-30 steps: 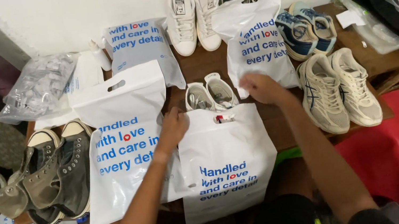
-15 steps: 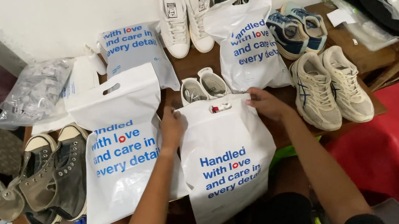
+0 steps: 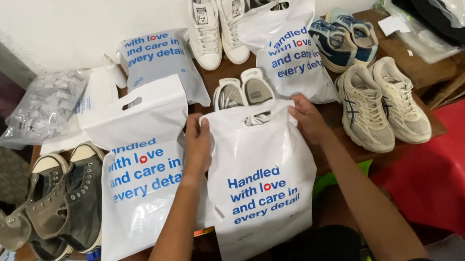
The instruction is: Packing various pairs of shoes into white plastic bags and organizing them on a workbench.
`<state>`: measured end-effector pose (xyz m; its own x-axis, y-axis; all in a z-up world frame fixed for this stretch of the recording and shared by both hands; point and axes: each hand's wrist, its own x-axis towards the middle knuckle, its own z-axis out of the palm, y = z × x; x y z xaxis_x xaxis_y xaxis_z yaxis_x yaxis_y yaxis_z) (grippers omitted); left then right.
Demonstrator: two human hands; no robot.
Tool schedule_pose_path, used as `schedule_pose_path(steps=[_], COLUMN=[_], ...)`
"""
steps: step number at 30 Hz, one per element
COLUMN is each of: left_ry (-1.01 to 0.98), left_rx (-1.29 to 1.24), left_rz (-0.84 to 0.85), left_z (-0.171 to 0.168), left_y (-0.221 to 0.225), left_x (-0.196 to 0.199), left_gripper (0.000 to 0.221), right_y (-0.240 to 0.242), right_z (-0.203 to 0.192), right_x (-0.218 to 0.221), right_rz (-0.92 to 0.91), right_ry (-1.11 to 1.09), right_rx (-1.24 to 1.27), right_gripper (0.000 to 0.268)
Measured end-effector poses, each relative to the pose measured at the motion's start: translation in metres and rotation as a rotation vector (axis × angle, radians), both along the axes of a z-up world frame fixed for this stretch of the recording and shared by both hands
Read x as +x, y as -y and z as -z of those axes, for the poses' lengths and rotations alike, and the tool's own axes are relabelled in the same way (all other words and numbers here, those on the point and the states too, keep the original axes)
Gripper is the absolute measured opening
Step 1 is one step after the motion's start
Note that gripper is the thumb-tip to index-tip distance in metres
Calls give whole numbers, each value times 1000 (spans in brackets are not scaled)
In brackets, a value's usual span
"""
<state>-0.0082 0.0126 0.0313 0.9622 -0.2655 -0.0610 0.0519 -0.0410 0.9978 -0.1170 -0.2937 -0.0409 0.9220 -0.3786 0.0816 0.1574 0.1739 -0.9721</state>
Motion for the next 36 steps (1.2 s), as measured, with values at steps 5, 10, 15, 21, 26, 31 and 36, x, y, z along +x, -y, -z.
schedule_pose_path(steps=[5,10,15,21,26,31,36], left_ry=[163,320,468,390,372,402,367], left_rx=[-144,-384,-437,-424,-486,-583,-719], left_rz=[99,282,390,312,369,497,672], left_z=[-48,-62,-86,-36,-83,-147,-171], left_y=[-18,-26,-21,-19,-15,-12,-19], left_x=[-11,-1,2,55,47,26,45], left_gripper=[10,5,7,7,10,13,22], right_y=[0,-11,-41,18,6,-1,-4], right_z=[-37,-82,-130,-91,-131,-188,-224], right_x=[-6,-15,-12,30,29,25,20], right_rz=[-32,-96,-217,-144,-204,-204,-88], right_ry=[142,356,505,437,472,491,445], right_rx=[-3,29,-72,-97,-10,-125,-43], right_gripper=[12,6,14,8,11,12,26])
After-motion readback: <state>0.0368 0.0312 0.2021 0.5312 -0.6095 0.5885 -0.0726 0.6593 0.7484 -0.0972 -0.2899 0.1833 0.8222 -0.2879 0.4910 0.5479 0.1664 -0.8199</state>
